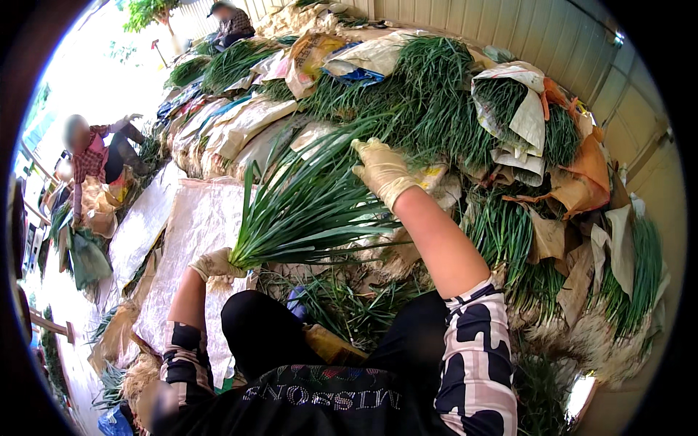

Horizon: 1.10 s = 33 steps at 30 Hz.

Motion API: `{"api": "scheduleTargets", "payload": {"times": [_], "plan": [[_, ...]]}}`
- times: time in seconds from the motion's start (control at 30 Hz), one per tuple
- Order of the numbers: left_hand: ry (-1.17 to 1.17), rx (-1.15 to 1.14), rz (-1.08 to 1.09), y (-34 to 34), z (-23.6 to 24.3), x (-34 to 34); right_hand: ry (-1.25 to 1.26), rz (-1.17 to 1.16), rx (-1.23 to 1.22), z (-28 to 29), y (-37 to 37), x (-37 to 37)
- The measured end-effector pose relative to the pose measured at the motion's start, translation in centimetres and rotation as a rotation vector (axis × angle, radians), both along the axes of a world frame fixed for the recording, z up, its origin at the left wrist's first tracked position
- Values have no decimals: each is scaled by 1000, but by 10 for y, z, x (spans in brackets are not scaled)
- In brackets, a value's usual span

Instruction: The person sits on the floor and sorts green onions by hand, gathering them into bundles and placing them on a white tarp. The person wears gloves and handles the onions one at a time.

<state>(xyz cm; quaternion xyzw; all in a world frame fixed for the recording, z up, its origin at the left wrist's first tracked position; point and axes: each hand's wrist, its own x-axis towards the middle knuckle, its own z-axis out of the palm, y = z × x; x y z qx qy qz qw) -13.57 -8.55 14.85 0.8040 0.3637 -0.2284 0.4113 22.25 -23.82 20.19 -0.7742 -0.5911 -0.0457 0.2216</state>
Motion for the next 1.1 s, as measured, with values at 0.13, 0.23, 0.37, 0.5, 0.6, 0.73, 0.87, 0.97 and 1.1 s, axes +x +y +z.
{"api": "scheduleTargets", "payload": {"times": [0.13, 0.23, 0.37, 0.5, 0.6, 0.73, 0.87, 0.97, 1.1], "plan": [[-152, -42, 4, 1, -8, -11, -48, 171, -153, 3, 2, -11], [-128, -20, 28, 5, -13, -17, -216, 308, -218, 4, -2, -19], [-20, 69, 101, 17, -41, -31, -162, 440, -205, 4, -13, -27], [-212, 78, 155, 23, -69, -43, 725, 518, 106, -7, -17, -3], [-232, 22, 276, 21, -69, -55, 1162, 461, 481, 18, -49, 24], [-215, 27, 381, 24, -62, -63, 1165, 461, 48, -1, -83, 9], [-271, 14, 403, 38, -83, -63, 193, 294, -732, -40, -100, -13], [-265, 2, 474, 42, -83, -87, 266, 101, -498, -20, -77, -6], [-334, 52, 357, 47, -90, -85, -13, 122, 256, 25, -43, -5]]}}
